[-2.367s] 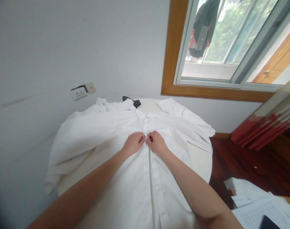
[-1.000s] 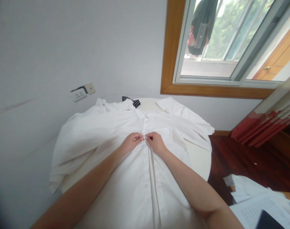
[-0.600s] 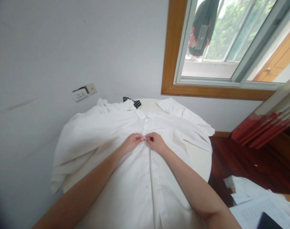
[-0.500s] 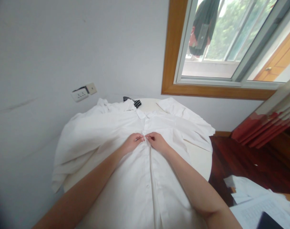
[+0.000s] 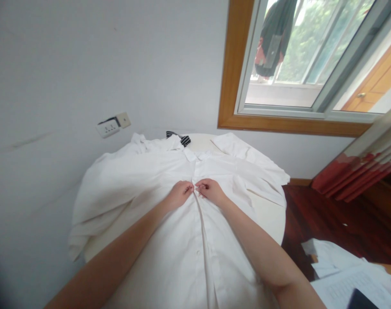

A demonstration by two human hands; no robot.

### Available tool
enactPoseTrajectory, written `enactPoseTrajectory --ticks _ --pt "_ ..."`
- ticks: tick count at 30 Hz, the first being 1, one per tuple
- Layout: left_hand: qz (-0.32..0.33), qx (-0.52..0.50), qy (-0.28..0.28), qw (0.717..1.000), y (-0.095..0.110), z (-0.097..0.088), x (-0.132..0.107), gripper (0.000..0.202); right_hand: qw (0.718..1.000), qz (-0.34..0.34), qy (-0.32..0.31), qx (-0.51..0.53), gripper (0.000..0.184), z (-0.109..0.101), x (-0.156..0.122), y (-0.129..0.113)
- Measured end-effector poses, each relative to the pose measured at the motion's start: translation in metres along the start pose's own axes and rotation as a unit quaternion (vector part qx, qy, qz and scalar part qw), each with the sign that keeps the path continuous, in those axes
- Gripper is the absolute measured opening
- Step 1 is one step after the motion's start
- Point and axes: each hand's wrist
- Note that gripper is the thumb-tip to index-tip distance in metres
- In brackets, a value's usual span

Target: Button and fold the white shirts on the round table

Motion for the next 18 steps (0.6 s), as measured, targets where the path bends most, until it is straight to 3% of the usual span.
enactPoseTrajectory --ticks 8,18 --pt "-0.018 0.019 -0.002 1.000 0.002 0.002 0.003 0.026 0.973 -0.080 0.115 -0.181 0.016 0.010 -0.002 0.000" --pt "-0.033 -0.012 0.049 0.998 0.000 0.008 0.003 0.043 0.962 -0.054 0.153 -0.220 0.015 0.019 -0.004 0.002"
Point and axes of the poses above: each hand's wrist, its own x-axis towards the middle knuckle, its own z-axis out of the palm, y = z × x, and after that the axes turned 1 degree about z, right-handed
